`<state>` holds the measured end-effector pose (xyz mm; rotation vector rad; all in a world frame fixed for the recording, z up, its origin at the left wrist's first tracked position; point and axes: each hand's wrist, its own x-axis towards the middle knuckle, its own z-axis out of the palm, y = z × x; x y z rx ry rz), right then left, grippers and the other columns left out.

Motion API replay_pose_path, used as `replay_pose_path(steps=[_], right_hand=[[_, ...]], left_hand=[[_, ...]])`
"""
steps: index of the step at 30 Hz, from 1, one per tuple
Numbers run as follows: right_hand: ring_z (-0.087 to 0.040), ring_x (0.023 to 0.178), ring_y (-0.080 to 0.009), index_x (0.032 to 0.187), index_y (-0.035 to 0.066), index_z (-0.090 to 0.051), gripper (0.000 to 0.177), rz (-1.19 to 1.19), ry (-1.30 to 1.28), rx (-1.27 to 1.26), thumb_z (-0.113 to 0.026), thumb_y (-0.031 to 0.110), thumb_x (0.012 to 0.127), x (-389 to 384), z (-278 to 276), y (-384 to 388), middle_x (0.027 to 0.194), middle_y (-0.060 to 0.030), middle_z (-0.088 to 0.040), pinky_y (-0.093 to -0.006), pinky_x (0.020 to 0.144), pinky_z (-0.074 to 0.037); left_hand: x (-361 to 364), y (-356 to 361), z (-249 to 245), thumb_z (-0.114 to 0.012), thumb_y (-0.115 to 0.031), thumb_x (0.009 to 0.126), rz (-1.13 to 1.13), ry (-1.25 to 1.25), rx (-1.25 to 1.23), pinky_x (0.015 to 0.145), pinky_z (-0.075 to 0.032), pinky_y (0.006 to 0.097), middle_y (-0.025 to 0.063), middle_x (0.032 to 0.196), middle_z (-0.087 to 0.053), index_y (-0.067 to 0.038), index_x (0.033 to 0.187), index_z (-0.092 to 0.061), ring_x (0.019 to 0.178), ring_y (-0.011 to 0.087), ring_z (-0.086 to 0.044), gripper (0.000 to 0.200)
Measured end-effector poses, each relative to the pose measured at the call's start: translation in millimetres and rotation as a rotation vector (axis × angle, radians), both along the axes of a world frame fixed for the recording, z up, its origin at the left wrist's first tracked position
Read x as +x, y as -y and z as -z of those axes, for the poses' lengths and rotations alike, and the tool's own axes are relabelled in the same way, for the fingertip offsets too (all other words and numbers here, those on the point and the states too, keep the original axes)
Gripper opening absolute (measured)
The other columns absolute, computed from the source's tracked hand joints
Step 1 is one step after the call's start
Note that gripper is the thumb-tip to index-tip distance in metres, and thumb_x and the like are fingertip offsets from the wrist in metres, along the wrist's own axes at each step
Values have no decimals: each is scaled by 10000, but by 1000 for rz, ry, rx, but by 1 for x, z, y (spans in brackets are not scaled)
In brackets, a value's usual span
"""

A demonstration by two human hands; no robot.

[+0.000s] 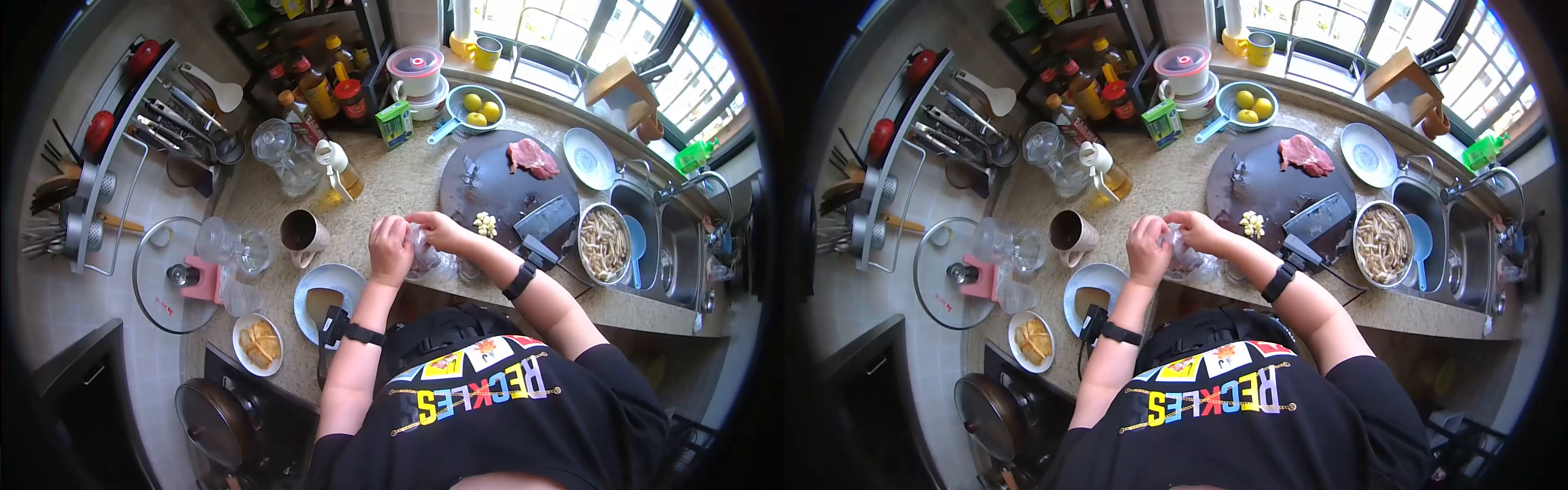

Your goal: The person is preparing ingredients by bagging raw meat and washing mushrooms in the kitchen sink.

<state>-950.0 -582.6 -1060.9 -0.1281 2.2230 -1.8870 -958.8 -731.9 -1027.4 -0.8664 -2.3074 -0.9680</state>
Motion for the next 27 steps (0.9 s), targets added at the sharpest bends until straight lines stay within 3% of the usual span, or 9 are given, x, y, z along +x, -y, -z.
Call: replay_pose_path(steps=[2, 3, 8, 10, 13, 16, 18, 24, 27], right_hand=[[-546, 564, -124, 1056, 10, -578, 352, -82, 16, -134, -467, -47, 727, -2, 11, 0, 646, -58, -561, -282, 539, -463], [-569, 570, -117, 1006, -3, -607, 271, -63, 37, 52, -511, -17, 753, 2, -14, -2, 645, -54, -579, -270, 508, -474], [-598, 547, -111, 890, 8, -672, 147, 139, 92, 104, -621, 73, 769, 4, -53, -5, 672, -80, -637, -258, 460, -485], [-624, 562, -164, 852, 26, -683, 136, 157, 28, 155, -654, 88, 735, 0, -45, -11, 649, -103, -642, -296, 506, -496], [-626, 697, -322, 790, 92, -692, 114, 288, -209, 555, -657, 138, 691, -6, -37, -25, 723, -144, -639, -374, 648, -499], [-617, 768, -327, 748, 80, -662, 79, 443, -203, 775, -642, 132, 691, -7, -27, -47, 764, -151, -632, -399, 688, -491], [-613, 782, -328, 756, 78, -651, 76, 462, -163, 781, -632, 118, 695, -5, -12, -55, 781, -157, -627, -398, 698, -491], [-613, 780, -324, 761, 76, -647, 69, 463, -110, 827, -617, 112, 711, 3, -4, -58, 776, -144, -628, -400, 700, -489], [-616, 762, -316, 760, 63, -642, 83, 395, -295, 742, -627, 133, 719, 1, -13, -63, 770, -143, -628, -396, 688, -490]], left_hand=[[7, 0, 2, -593, 1, 673, -13, 25, 50, 683, -457, 370, 101, 784, -556, -53, 722, -504, 748, 302, -562, 115], [9, 1, 3, -590, 12, 672, -26, 51, 100, 672, -462, 372, 106, 795, -554, -50, 729, -502, 751, 303, -562, 123], [10, 7, -6, -637, 29, 673, -25, 208, 263, 693, -474, 337, 104, 811, -598, -36, 734, -559, 775, 261, -597, 118], [10, 12, -4, -660, 21, 677, -3, 296, 341, 712, -475, 324, 102, 821, -615, -28, 734, -581, 785, 243, -608, 109], [7, 24, 0, -699, 6, 665, -52, 291, 327, 702, -468, 302, 93, 800, -629, -8, 720, -598, 754, 211, -608, 115], [4, 41, 22, -716, -5, 647, -218, 389, 313, 674, -462, 300, 93, 763, -617, -7, 712, -592, 707, 205, -596, 140], [12, 46, 32, -721, -31, 644, -251, 369, 312, 632, -459, 327, 95, 697, -579, -7, 687, -570, 662, 253, -580, 159], [23, 60, 42, -714, -39, 691, -348, 698, 335, 626, -457, 291, 92, 733, -622, -9, 687, -561, 665, 167, -584, 156], [14, 61, 32, -689, -53, 743, -252, 738, 519, 661, -462, 279, 95, 791, -644, -10, 698, -556, 711, 130, -586, 147]])
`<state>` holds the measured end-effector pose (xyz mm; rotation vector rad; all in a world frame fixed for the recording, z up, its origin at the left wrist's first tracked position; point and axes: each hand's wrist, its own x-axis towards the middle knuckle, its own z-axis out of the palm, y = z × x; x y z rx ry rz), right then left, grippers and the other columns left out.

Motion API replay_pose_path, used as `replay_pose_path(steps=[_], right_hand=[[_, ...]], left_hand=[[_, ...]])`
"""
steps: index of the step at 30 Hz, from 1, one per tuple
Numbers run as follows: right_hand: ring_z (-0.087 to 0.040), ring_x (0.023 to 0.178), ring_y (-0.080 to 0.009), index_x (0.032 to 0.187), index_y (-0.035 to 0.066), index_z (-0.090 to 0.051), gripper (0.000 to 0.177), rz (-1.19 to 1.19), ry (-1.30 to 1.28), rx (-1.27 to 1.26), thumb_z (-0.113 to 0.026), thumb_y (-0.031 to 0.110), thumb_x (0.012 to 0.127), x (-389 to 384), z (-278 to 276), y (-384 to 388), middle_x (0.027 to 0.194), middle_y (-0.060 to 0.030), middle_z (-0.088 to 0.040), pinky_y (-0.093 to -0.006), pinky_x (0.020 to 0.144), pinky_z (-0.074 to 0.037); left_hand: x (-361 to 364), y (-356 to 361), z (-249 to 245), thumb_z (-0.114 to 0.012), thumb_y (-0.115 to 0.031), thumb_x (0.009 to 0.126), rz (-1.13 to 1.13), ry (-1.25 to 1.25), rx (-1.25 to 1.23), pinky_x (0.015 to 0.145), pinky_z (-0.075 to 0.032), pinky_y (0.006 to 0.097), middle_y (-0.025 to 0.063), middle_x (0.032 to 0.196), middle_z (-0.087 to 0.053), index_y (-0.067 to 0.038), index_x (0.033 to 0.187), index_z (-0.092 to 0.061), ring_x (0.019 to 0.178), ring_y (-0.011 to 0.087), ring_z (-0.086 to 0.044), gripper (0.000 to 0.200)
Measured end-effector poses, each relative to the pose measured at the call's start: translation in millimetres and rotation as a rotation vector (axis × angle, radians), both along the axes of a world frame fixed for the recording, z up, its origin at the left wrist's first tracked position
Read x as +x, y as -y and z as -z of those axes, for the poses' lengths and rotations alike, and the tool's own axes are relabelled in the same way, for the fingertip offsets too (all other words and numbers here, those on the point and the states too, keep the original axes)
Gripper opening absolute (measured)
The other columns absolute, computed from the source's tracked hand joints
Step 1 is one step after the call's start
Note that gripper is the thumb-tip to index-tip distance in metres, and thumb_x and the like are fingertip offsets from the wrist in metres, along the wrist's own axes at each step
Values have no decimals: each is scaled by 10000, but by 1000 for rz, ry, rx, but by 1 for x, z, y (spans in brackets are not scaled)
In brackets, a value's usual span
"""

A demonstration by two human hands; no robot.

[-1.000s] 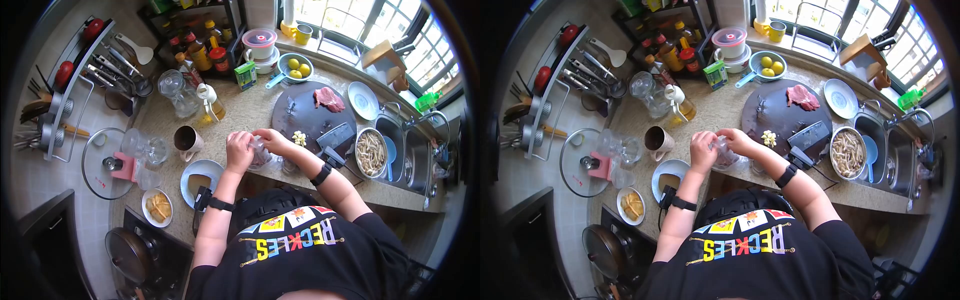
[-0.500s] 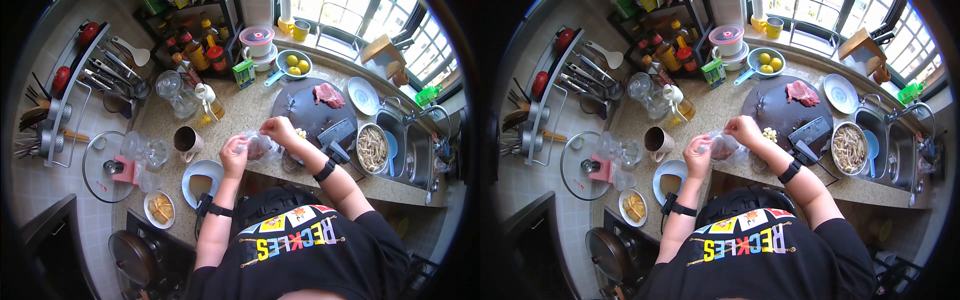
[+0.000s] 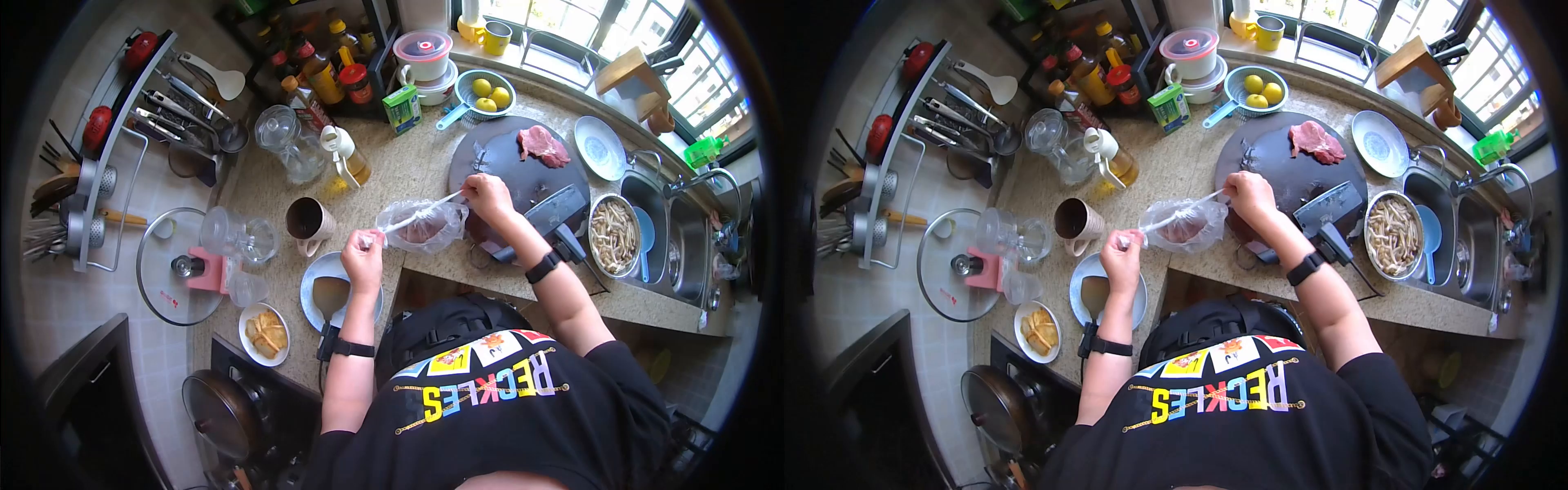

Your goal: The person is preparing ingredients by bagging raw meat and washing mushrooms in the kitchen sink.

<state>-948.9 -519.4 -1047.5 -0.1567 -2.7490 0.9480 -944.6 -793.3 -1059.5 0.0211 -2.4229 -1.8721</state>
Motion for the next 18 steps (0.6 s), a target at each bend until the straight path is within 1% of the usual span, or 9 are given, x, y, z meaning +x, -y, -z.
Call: replay_pose_path(steps=[2, 5, 7, 9, 11, 13, 14, 17, 18], right_hand=[[-615, 748, -320, 767, 58, -643, 87, -34, 43, -78, -623, 129, 720, 5, -7, -1, 765, -147, -627, -391, 676, -491], [-619, 707, -317, 787, 25, -642, 108, -104, 110, -212, -614, 106, 721, 19, -17, 14, 729, -159, -624, -383, 643, -491], [-618, 715, -314, 795, 25, -643, 120, -192, 49, -297, -617, 120, 727, 25, -18, 28, 743, -157, -625, -381, 650, -488], [-610, 729, -313, 801, 34, -644, 124, -204, 19, -288, -609, 130, 730, 26, -29, 41, 760, -147, -617, -382, 652, -483], [-594, 739, -312, 777, 46, -624, 99, -237, -29, -193, -590, 122, 724, 24, -37, 49, 762, -131, -596, -394, 656, -477], [-595, 746, -307, 761, 56, -614, 77, -291, -63, -75, -578, 118, 731, 23, -49, 59, 761, -124, -593, -397, 664, -479], [-596, 750, -303, 756, 65, -609, 67, -315, -80, -33, -569, 113, 733, 23, -56, 63, 754, -115, -586, -398, 667, -482], [-598, 750, -302, 766, 65, -608, 72, -293, -126, -58, -572, 115, 728, 16, -57, 69, 749, -114, -586, -393, 666, -482], [-598, 754, -303, 769, 61, -601, 73, -301, -113, -89, -572, 103, 718, 13, -59, 68, 767, -118, -595, -391, 668, -481]], left_hand=[[-6, -5, -24, -666, -55, 771, 38, -188, 37, 714, -468, 283, 93, 856, -645, -14, 731, -549, 771, 132, -588, 131], [-11, -24, -30, -651, -47, 783, 160, -247, 172, 764, -461, 286, 99, 923, -637, -12, 738, -538, 836, 137, -583, 127], [-12, -38, -24, -622, -62, 814, 255, -201, 201, 781, -458, 287, 94, 934, -628, -24, 801, -518, 849, 133, -575, 112], [-11, -51, -27, -562, -132, 882, 335, 84, 469, 751, -447, 261, 84, 895, -616, -67, 881, -494, 832, 126, -563, 94], [-21, -55, -8, -528, -171, 906, 438, 9, 352, 732, -446, 255, 67, 855, -608, -81, 922, -474, 817, 111, -558, 107], [-29, -58, -3, -514, -136, 902, 394, 257, 12, 743, -440, 259, 69, 877, -599, -67, 958, -474, 807, 110, -556, 98], [-31, -61, 8, -547, -158, 864, 390, 88, -28, 712, -466, 321, 126, 902, -599, -16, 965, -462, 829, 177, -589, 193], [-38, -69, 12, -544, -152, 839, 508, 150, -109, 735, -467, 345, 145, 928, -590, -15, 1015, -462, 853, 230, -594, 238], [-36, -74, 3, -524, -151, 831, 558, 90, 9, 738, -469, 350, 170, 936, -606, -4, 1028, -504, 866, 245, -602, 248]])
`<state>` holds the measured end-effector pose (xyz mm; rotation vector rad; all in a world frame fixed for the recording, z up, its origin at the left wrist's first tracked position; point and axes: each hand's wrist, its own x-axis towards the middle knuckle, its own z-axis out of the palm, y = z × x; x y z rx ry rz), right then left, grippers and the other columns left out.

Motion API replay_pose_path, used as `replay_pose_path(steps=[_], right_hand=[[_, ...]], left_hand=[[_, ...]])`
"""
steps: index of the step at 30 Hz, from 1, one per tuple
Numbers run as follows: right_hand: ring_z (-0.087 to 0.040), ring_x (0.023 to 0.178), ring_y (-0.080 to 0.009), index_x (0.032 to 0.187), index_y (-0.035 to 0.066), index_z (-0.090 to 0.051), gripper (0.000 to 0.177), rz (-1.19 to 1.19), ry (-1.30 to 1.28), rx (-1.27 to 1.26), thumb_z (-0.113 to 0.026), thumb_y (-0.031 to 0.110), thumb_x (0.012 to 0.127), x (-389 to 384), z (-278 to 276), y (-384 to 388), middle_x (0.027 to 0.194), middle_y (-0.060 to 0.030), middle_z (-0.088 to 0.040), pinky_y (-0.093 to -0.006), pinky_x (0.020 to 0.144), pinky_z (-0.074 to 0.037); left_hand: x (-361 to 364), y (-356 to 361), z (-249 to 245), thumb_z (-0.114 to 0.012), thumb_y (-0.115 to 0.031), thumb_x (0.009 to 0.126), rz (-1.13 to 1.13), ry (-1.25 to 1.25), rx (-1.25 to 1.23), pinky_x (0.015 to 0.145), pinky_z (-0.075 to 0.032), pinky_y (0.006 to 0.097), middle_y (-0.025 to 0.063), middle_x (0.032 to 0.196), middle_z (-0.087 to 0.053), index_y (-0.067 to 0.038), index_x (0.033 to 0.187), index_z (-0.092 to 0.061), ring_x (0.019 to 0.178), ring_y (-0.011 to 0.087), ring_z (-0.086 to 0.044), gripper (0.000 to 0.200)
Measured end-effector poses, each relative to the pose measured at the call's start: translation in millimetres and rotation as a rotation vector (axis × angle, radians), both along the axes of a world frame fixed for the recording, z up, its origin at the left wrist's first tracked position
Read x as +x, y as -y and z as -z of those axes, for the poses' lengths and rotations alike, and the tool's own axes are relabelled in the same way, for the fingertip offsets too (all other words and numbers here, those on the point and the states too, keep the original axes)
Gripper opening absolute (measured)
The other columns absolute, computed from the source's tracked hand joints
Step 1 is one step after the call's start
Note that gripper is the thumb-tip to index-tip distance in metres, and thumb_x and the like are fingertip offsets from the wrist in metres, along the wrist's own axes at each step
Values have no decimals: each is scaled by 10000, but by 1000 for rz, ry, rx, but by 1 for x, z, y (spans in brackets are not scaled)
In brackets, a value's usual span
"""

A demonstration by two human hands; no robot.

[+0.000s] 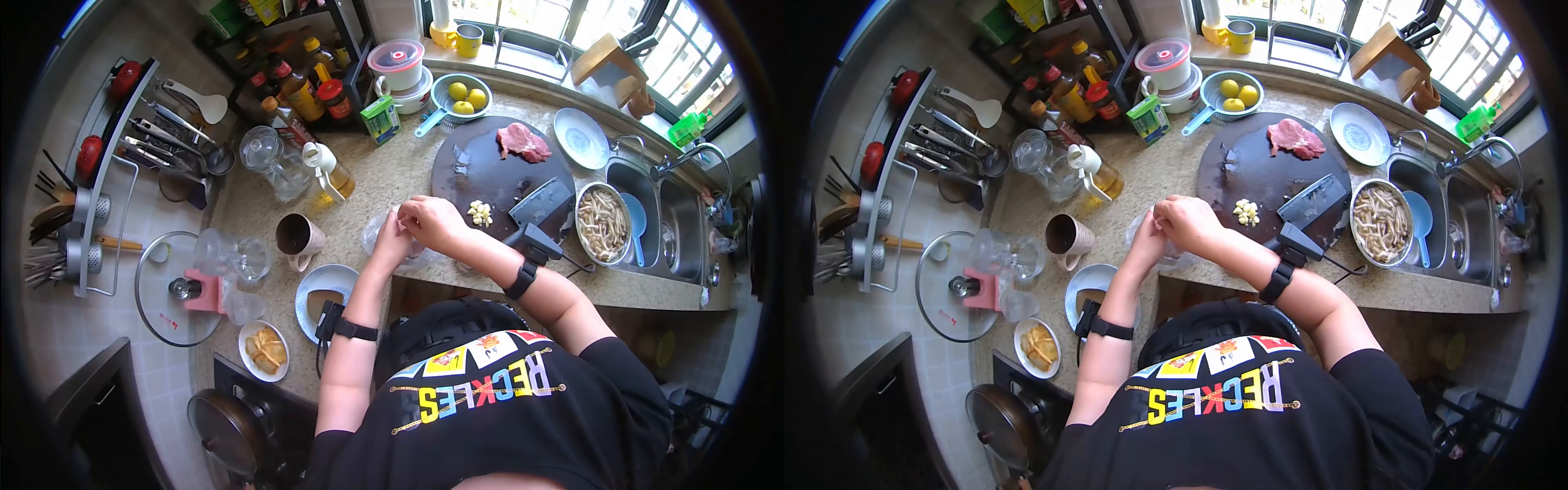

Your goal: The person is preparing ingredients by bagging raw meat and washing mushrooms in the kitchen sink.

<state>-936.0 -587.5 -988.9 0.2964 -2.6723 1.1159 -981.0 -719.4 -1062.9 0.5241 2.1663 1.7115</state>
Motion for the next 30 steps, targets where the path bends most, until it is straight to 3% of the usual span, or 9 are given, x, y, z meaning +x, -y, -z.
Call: replay_pose_path(steps=[3, 8, 9, 14, 16, 20, 22, 25, 30], right_hand=[[-599, 759, -301, 782, 66, -591, 78, -34, -66, -83, -569, 94, 713, -2, -1, 5, 749, -110, -591, -384, 666, -482], [-560, 918, -343, 1044, 86, -595, 358, -46, -57, -226, -555, -11, 702, 4, -1, 4, 1064, -163, -525, -402, 755, -477], [-560, 918, -343, 1044, 86, -595, 358, -49, -56, -225, -555, -11, 702, 1, 10, 0, 1064, -163, -525, -402, 755, -477], [-603, 773, -331, 860, 36, -639, 182, -40, 57, -249, -601, 7, 685, -4, 27, -9, 807, -168, -612, -373, 693, -485], [-613, 695, -323, 786, 9, -629, 107, 84, 72, -248, -631, 32, 681, -2, 31, -5, 718, -179, -601, -357, 621, -482], [-609, 656, -282, 780, 5, -615, 70, 183, 120, -301, -618, 24, 712, 2, 41, -4, 722, -162, -608, -339, 597, -472], [-590, 630, -261, 791, 6, -598, 76, 205, 67, -292, -615, 19, 718, 6, 44, -6, 724, -157, -599, -326, 583, -461], [-581, 638, -266, 773, 3, -570, 63, 275, 84, -263, -608, 16, 725, 14, 43, -6, 728, -154, -586, -331, 577, -450], [-568, 660, -300, 733, 16, -543, 46, 175, 94, -170, -581, 7, 709, 26, 43, -13, 711, -148, -567, -360, 590, -443]], left_hand=[[6, 4, -36, -516, -177, 833, 179, -173, -181, 729, -472, 348, 201, 892, -624, 31, 990, -553, 852, 245, -614, 263], [2, 13, -24, -533, -231, 819, 70, -32, -351, 694, -474, 358, 196, 781, -634, 42, 864, -606, 795, 264, -637, 285], [2, 12, -29, -536, -239, 815, 43, 87, -399, 680, -473, 367, 184, 752, -634, 36, 835, -611, 767, 273, -641, 286], [-8, 24, 9, -437, -388, 863, 112, -18, -424, 678, -452, 402, 117, 708, -637, -78, 903, -659, 698, 233, -628, 383], [-4, 29, 18, -445, -236, 909, 136, 49, -228, 624, -440, 265, 23, 760, -599, -32, 951, -634, 663, 101, -538, 282], [-1, 40, 13, -423, -208, 920, 112, 37, -220, 697, -453, 262, 19, 830, -601, -26, 1062, -608, 723, 110, -545, 295], [-1, 39, 5, -416, -277, 922, 178, 234, 156, 749, -440, 281, 49, 832, -643, -66, 1098, -594, 812, 136, -601, 328], [3, 48, -7, -413, -196, 943, 136, 353, 269, 758, -438, 258, 54, 897, -627, -21, 1102, -577, 839, 121, -579, 288], [-1, 47, -19, -444, -182, 926, 160, 318, 244, 767, -450, 244, 53, 925, -626, -15, 1064, -605, 863, 111, -569, 270]])
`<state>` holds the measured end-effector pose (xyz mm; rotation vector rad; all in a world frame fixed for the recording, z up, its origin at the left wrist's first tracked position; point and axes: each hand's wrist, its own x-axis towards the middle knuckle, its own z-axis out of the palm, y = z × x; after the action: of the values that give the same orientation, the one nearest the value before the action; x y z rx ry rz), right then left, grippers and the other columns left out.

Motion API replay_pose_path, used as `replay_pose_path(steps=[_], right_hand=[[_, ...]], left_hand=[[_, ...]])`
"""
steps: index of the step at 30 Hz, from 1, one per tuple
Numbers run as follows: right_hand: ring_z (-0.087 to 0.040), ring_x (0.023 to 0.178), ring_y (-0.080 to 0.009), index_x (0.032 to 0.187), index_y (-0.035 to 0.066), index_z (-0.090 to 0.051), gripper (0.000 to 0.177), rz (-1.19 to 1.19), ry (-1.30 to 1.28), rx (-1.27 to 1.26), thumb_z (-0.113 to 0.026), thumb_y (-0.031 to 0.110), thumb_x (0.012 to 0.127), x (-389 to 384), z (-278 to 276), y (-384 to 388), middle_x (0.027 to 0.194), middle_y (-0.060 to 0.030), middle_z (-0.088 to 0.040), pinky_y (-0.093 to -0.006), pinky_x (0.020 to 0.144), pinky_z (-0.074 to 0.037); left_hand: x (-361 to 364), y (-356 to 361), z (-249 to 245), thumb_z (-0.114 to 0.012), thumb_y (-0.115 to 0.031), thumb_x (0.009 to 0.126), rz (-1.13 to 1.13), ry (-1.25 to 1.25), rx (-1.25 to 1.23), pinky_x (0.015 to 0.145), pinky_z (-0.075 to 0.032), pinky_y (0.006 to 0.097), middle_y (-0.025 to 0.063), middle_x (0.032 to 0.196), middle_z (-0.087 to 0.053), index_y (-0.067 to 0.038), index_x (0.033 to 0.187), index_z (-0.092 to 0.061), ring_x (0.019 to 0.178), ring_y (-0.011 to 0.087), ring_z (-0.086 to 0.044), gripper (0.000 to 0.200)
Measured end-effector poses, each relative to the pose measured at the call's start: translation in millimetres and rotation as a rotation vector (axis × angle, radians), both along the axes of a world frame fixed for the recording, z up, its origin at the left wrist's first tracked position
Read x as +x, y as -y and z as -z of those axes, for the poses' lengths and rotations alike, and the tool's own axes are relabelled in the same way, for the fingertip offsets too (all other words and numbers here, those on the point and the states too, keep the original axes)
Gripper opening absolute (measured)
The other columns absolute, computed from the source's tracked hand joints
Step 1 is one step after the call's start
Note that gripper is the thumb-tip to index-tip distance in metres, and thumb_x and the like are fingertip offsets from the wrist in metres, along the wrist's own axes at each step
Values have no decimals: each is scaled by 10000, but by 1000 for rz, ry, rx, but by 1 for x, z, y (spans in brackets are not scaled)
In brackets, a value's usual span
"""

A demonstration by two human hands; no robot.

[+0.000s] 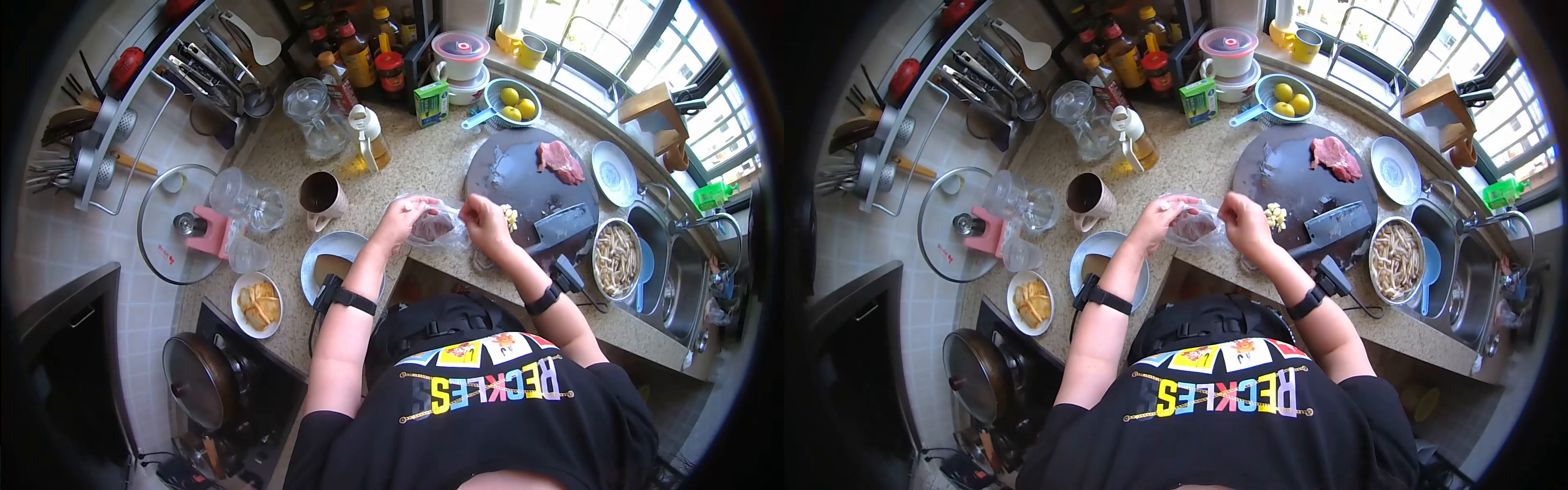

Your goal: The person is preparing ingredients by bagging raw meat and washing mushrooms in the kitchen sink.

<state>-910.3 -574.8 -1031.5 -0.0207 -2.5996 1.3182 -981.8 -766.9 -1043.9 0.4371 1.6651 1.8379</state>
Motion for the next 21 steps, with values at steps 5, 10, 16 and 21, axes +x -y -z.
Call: replay_pose_path(steps=[5, 10, 16, 21], right_hand=[[-577, 722, -325, 704, 48, -566, 47, -289, 87, 164, -560, 20, 666, 19, 13, -2, 712, -136, -564, -402, 637, -457], [-569, 773, -323, 763, 39, -566, 98, -311, 100, 271, -565, 14, 669, 11, 16, -13, 751, -134, -552, -406, 670, -458], [-577, 813, -328, 887, 24, -551, 244, -174, -149, 53, -494, -35, 657, -22, 4, 4, 819, -157, -579, -389, 696, -466], [-603, 726, -190, 968, 13, -528, 250, -300, 280, -317, -443, -32, 738, -40, 22, 7, 761, -103, -616, -315, 679, -471]], left_hand=[[7, -7, 7, -568, -60, 822, -147, 50, -57, 667, -437, 209, 16, 865, -631, -19, 969, -654, 759, 77, -556, 175], [-2, -19, 13, -611, 10, 726, -139, -154, -192, 558, -417, 203, -1, 728, -602, 4, 874, -651, 604, 48, -501, 153], [2, -21, 15, -596, 23, 684, -109, -327, -336, 468, -293, 191, -82, 586, -480, -61, 811, -654, 534, 7, -386, 163], [9, -29, 10, -595, 35, 689, -212, -491, -394, 481, -350, 201, -37, 639, -541, -46, 744, -603, 522, 41, -437, 98]])
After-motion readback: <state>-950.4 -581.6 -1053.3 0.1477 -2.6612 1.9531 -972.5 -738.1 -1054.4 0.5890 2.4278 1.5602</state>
